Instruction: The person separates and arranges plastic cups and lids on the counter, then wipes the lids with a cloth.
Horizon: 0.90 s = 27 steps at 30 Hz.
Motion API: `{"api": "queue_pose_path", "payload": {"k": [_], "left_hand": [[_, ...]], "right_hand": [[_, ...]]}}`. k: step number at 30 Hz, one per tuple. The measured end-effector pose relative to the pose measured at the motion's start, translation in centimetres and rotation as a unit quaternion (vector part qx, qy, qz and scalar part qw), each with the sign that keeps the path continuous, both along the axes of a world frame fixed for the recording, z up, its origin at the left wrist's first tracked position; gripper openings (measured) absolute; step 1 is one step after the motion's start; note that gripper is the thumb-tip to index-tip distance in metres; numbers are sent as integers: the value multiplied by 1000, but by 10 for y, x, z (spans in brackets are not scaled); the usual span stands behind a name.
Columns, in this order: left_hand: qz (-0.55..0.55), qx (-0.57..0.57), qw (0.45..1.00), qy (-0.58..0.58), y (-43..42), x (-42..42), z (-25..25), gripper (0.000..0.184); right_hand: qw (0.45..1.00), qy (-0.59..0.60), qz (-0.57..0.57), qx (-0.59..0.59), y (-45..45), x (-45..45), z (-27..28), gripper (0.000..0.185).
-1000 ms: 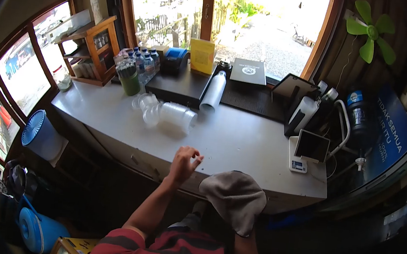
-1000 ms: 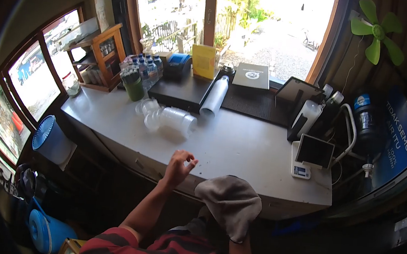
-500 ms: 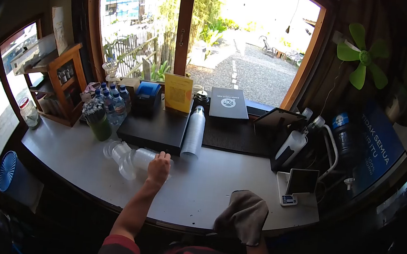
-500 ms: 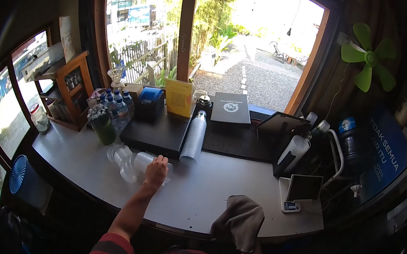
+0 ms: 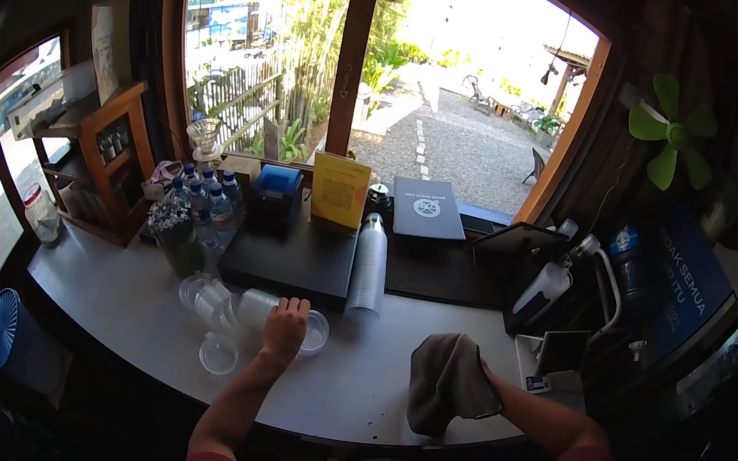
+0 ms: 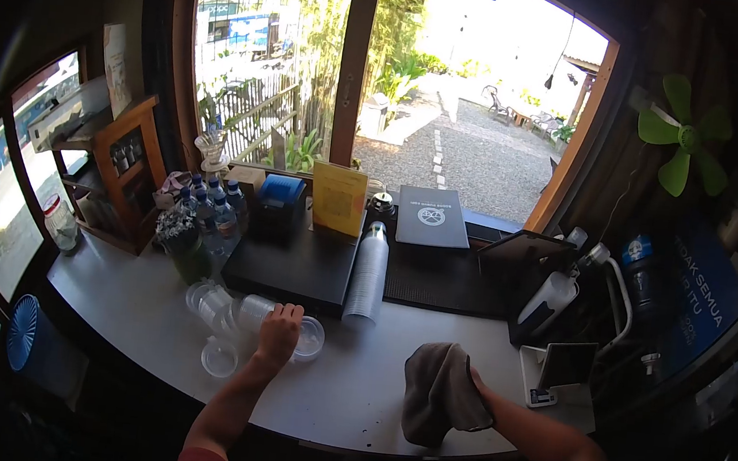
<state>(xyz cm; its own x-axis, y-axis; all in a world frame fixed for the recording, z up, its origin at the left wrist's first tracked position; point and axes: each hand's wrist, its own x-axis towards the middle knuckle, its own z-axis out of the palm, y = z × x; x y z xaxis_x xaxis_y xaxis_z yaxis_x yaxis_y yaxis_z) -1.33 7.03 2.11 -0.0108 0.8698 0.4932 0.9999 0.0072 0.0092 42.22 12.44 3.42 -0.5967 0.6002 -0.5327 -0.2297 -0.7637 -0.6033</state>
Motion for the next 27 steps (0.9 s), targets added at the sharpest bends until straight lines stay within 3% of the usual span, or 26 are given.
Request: {"api": "queue_pose_path", "payload": {"k": [1, 4, 8, 9, 17, 19, 21, 24, 27], "left_hand": [[-5, 18, 1000, -14, -1, -2, 0, 4], [-23, 56, 997, -47, -3, -4, -5, 5], [-38, 97, 991, -83, -4, 3, -1, 6], [-41, 92, 990, -99, -5, 6, 0, 7], [-48, 59, 975, -207, -3, 24, 19, 10], [-79, 118, 957, -255, -14, 42, 42, 11], [-112, 178, 921, -327, -17, 63, 47, 17], [-120, 111, 850, -501, -23, 108, 36, 23], [-154, 14, 689, -708, -29, 174, 9, 27]], "right_hand": [[999, -20, 22, 11, 0, -11, 28, 36], [996, -53, -15, 63, 11, -33, 56, 37], [950, -89, 11, 298, -6, -68, 79, 31], [915, -153, -12, 374, -15, -80, 83, 16], [850, -123, -50, 509, -32, -84, 78, 21], [849, -101, -82, 512, -33, -78, 78, 22], [856, -66, -130, 496, -35, -74, 73, 27], [879, -7, -198, 433, -45, -80, 47, 38], [878, -31, -157, 451, -60, -99, 10, 52]]}}
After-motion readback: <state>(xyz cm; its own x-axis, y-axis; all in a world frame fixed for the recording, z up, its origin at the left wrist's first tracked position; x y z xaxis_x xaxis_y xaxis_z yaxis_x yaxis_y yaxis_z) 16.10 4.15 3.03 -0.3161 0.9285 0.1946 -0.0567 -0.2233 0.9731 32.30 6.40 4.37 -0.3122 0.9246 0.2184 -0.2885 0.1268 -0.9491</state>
